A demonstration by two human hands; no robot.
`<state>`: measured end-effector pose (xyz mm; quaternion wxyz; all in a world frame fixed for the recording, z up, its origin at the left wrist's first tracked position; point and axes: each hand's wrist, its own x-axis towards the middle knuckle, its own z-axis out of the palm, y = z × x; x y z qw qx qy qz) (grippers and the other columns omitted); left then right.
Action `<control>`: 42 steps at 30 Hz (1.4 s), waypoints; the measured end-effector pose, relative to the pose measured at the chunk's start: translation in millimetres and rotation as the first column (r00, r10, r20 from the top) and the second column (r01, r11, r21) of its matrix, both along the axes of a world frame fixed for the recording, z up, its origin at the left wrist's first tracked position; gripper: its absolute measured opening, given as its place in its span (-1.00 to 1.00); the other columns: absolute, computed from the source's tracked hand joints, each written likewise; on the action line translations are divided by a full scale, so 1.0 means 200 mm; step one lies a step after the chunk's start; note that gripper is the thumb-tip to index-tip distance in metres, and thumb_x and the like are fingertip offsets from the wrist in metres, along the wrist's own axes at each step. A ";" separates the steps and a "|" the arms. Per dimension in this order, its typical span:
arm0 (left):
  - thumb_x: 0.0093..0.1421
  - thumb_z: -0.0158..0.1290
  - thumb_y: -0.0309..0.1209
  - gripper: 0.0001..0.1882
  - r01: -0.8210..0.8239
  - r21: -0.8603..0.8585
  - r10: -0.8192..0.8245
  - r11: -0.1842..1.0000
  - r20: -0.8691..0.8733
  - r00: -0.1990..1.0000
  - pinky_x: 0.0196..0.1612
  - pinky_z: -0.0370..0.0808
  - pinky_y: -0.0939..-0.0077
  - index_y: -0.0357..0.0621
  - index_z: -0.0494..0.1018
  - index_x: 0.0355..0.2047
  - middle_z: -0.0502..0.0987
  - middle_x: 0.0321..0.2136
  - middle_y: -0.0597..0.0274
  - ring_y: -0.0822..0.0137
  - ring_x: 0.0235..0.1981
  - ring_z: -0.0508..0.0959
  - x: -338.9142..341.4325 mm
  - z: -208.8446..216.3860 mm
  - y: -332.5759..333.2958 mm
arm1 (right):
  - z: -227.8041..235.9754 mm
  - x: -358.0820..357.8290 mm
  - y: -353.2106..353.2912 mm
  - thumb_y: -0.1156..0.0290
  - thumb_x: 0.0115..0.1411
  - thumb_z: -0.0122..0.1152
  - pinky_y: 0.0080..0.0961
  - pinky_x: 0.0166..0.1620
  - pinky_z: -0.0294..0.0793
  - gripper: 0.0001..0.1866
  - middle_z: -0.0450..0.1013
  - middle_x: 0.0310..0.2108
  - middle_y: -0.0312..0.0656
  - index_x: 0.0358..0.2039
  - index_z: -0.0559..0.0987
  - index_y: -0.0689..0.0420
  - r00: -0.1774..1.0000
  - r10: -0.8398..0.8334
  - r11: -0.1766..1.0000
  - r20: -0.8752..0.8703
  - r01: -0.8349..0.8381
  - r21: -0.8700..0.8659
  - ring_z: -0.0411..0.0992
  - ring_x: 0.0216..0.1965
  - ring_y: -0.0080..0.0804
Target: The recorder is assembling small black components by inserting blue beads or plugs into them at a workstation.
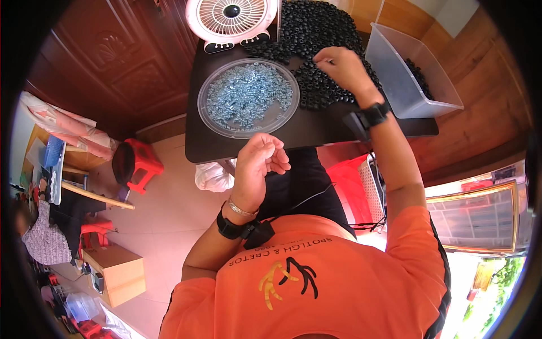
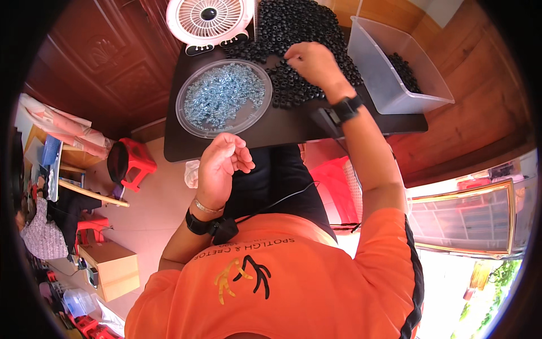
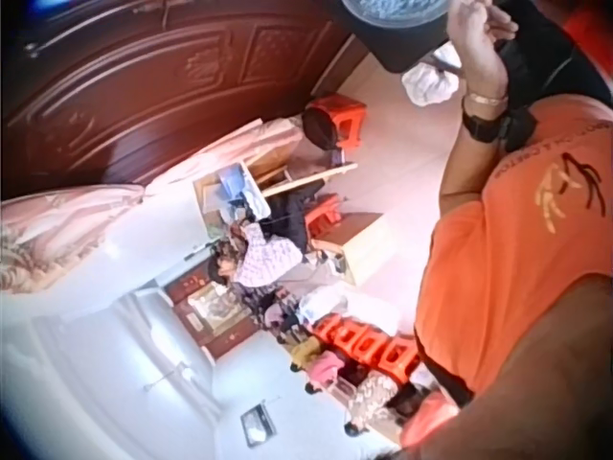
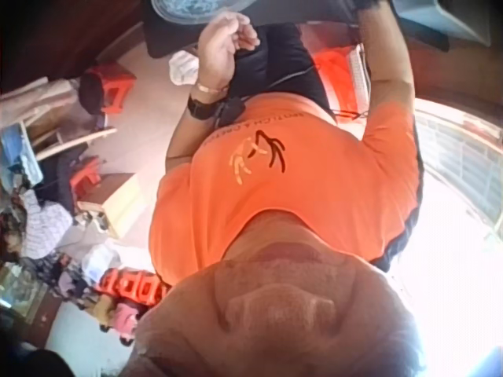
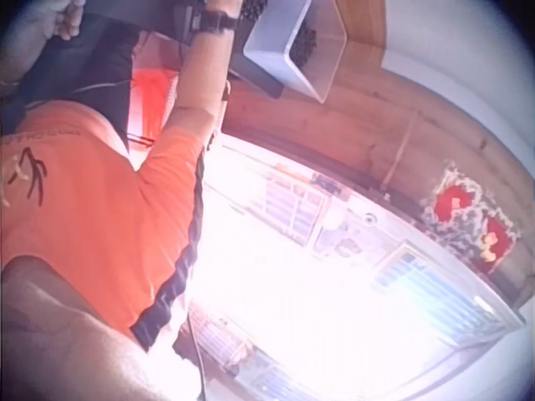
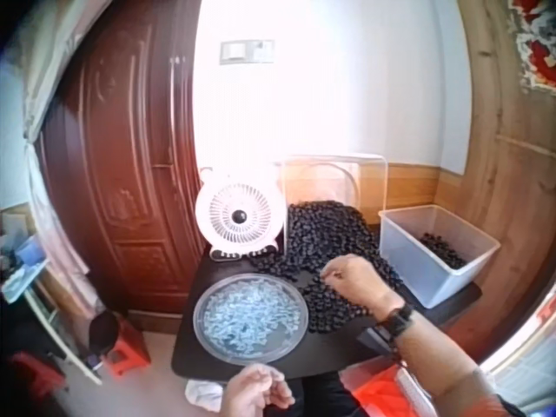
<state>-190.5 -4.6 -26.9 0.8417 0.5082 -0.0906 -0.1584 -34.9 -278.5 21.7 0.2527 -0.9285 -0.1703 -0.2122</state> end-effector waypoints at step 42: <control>0.23 -0.11 -0.27 -0.71 -0.017 -0.024 0.018 1.000 0.072 0.997 -0.31 0.44 0.52 -0.22 0.36 -0.15 0.47 -0.33 0.21 0.35 -0.33 0.53 0.06 0.02 -0.04 | 0.09 -0.61 0.48 0.54 -0.23 0.36 -0.33 -0.24 0.42 -0.74 0.44 -0.44 -0.28 -0.44 0.53 0.10 0.852 0.508 0.847 0.130 -0.521 0.104 0.40 -0.29 -0.21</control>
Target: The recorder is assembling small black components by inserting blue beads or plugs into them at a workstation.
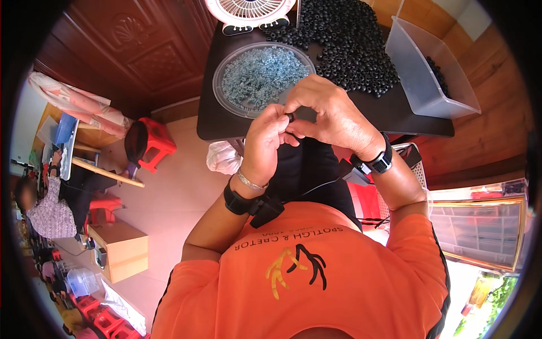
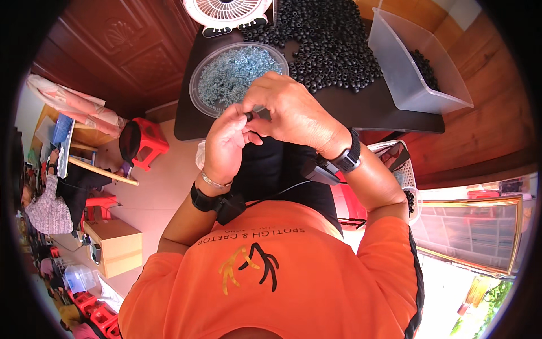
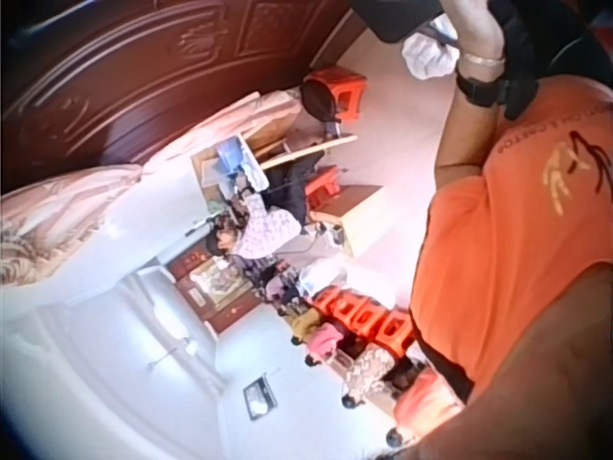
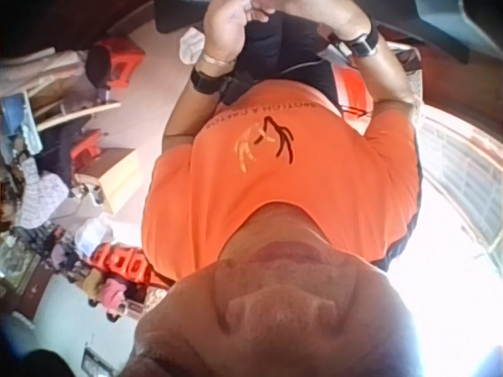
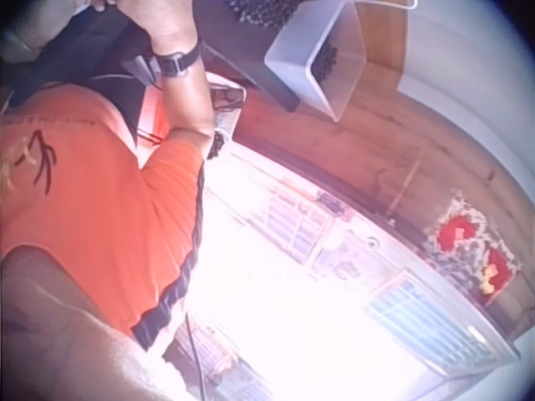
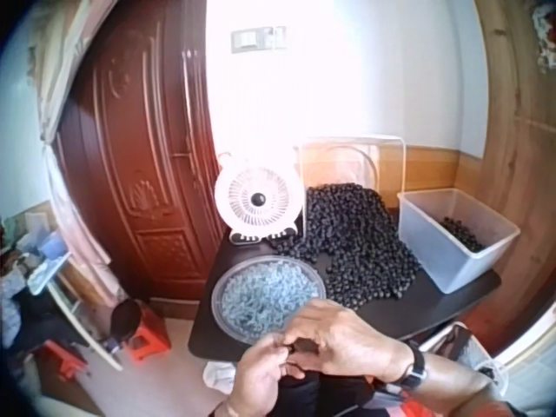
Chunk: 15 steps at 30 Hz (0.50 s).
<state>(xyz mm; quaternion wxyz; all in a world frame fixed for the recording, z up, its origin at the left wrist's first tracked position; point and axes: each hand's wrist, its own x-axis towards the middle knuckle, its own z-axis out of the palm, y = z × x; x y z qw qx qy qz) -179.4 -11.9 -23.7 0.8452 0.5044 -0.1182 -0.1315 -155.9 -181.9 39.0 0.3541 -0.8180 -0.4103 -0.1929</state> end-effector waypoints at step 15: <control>0.22 -0.06 -0.30 -0.73 0.059 -0.110 -0.067 0.992 -0.068 0.995 -0.29 0.43 0.55 -0.27 0.39 -0.22 0.50 -0.42 0.23 0.37 -0.37 0.53 -0.04 -0.10 0.17 | -0.07 0.00 0.13 0.55 -0.17 0.38 -0.35 -0.17 0.46 -0.75 0.48 -0.38 -0.25 -0.41 0.56 0.13 0.983 0.119 0.993 -0.140 -0.118 0.013 0.43 -0.25 -0.19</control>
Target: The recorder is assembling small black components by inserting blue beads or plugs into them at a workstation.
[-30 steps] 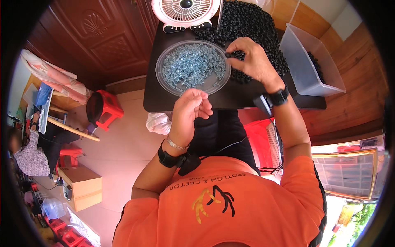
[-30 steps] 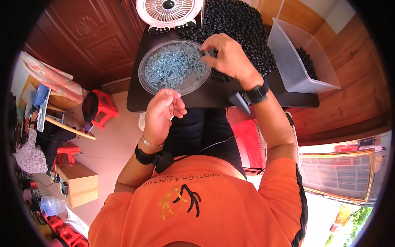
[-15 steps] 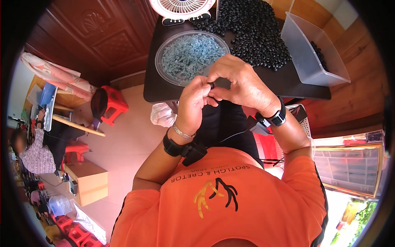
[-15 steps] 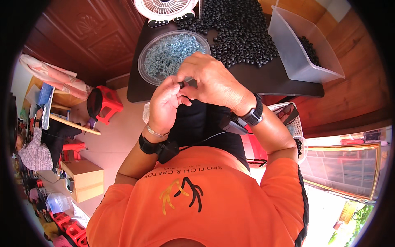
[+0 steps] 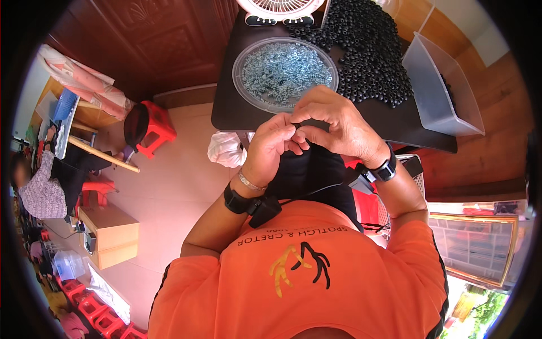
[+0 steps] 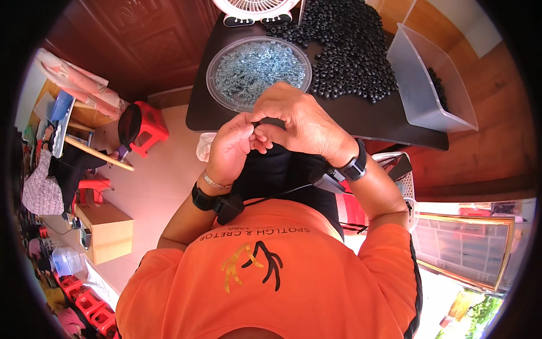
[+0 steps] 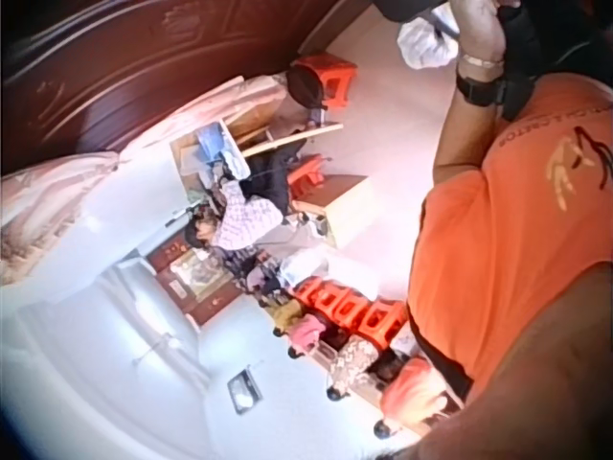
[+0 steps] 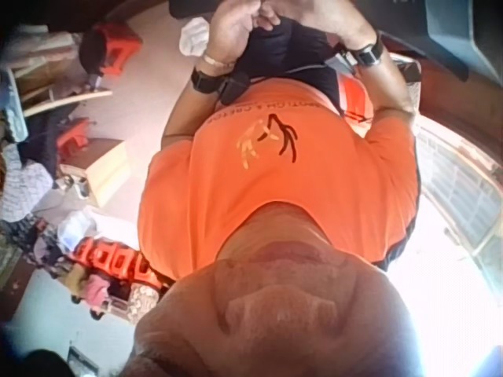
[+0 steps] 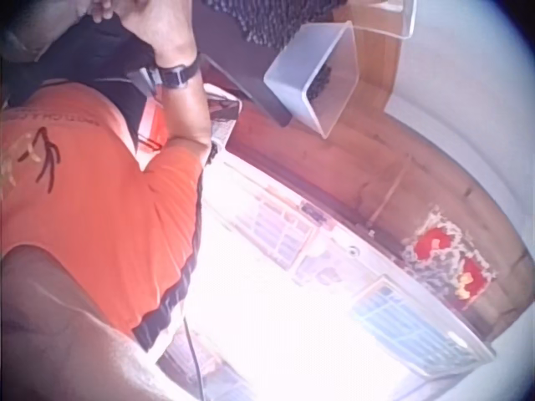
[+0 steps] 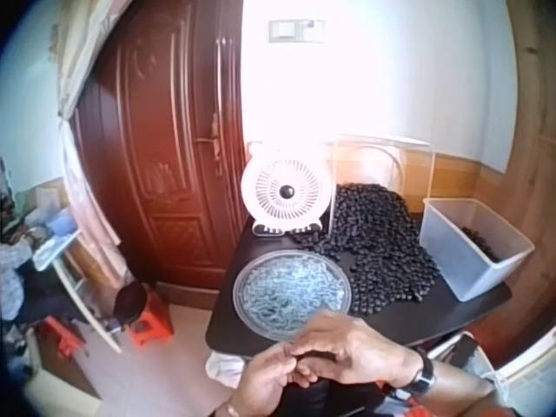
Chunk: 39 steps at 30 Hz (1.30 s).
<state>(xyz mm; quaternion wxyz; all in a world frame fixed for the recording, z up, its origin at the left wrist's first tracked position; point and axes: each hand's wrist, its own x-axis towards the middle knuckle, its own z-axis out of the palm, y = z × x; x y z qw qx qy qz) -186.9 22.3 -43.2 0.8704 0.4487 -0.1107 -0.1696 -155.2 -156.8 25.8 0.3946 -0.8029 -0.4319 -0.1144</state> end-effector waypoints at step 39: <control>0.26 -0.08 -0.27 -0.78 -0.010 0.591 -0.168 0.806 0.245 0.955 -0.37 0.39 0.62 -0.17 0.41 -0.39 0.43 -0.52 0.32 0.46 -0.45 0.49 0.50 0.18 0.13 | 0.01 0.38 0.01 0.50 0.04 0.26 -0.56 -0.20 0.45 -0.88 0.51 -0.45 -0.28 -0.40 0.58 0.27 0.897 -0.057 0.997 -0.438 0.071 0.015 0.45 -0.37 -0.56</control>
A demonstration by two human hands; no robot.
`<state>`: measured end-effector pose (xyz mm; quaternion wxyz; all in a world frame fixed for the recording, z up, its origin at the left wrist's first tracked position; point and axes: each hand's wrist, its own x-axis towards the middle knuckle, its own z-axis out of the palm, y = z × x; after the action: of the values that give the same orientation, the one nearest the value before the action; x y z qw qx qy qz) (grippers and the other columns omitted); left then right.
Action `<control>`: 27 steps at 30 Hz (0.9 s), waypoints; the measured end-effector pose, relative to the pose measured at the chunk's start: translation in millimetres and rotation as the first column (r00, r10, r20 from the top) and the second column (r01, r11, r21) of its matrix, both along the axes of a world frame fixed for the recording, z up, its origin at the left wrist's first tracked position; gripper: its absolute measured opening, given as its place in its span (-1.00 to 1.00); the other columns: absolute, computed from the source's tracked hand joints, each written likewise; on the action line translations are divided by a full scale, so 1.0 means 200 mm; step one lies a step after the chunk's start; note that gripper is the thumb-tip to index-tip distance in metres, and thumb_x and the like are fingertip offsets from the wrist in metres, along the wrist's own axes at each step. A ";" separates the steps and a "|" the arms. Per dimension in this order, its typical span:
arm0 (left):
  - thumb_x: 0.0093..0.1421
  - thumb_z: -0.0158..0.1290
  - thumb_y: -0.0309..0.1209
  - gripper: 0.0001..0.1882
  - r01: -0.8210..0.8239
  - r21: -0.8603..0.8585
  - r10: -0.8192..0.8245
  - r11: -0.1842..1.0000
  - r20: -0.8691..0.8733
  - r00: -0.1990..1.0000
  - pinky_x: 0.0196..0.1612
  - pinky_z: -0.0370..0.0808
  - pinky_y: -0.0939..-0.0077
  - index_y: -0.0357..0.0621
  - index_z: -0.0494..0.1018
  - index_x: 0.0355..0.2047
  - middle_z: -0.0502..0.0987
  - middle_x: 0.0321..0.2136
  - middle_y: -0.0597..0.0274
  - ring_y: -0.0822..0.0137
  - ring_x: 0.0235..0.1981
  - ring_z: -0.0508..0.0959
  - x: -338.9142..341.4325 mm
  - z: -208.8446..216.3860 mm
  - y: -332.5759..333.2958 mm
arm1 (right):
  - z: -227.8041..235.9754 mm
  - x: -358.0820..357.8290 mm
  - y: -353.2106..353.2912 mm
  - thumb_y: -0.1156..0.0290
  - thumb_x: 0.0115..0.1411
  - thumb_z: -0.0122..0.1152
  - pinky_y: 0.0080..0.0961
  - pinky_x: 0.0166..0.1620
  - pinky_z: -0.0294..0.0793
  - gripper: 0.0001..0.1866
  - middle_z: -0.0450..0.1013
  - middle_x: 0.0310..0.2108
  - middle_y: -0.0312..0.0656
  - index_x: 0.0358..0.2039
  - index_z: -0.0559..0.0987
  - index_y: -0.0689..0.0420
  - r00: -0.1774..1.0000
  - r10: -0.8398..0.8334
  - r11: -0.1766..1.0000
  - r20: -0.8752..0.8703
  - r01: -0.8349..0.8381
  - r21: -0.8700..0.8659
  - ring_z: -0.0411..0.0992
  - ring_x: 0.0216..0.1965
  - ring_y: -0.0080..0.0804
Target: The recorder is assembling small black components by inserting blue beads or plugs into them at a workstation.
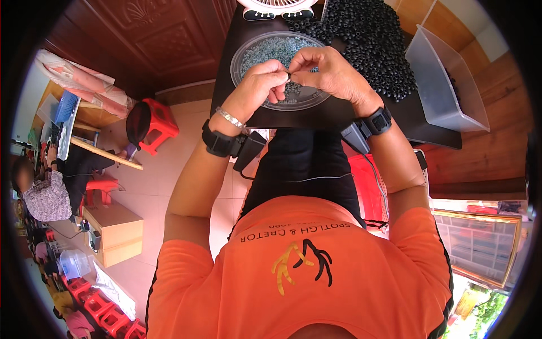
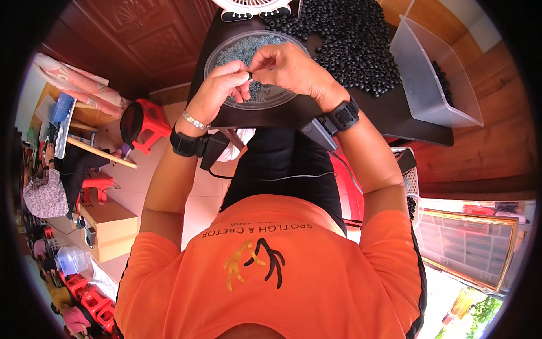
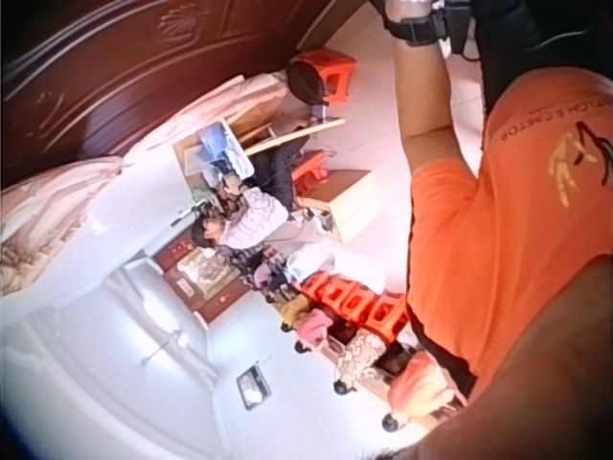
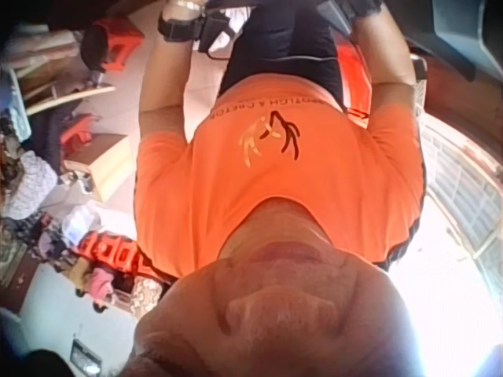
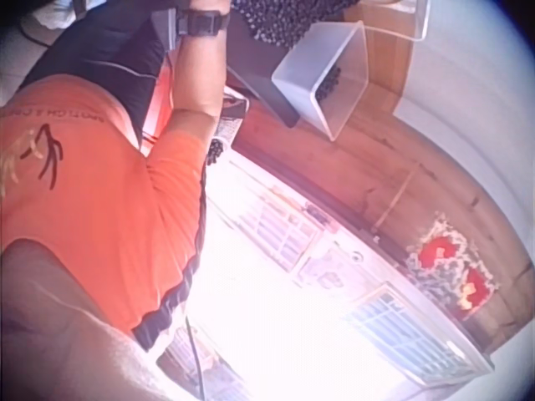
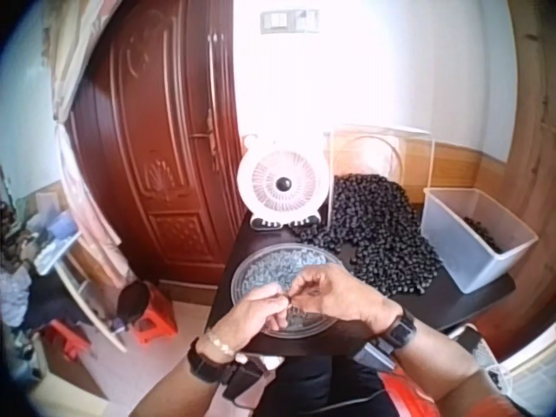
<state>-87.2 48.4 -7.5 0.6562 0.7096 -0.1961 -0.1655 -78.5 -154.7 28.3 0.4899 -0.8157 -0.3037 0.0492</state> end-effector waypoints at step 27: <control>0.26 -0.06 -0.28 -0.77 -0.127 -0.102 0.112 0.987 -0.140 0.984 -0.44 0.37 0.64 -0.19 0.45 -0.31 0.45 -0.53 0.32 0.45 -0.50 0.49 0.01 -0.03 0.07 | -0.13 0.11 -0.20 0.49 -0.08 0.20 -0.42 -0.24 0.45 -0.88 0.50 -0.43 -0.12 -0.46 0.55 0.21 0.909 -0.039 0.862 0.415 0.240 -0.446 0.48 -0.33 -0.21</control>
<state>-85.8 62.1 -14.3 0.7150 0.6700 -0.1175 -0.1616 -55.6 -195.6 3.0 0.1998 -0.9256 -0.3121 -0.0765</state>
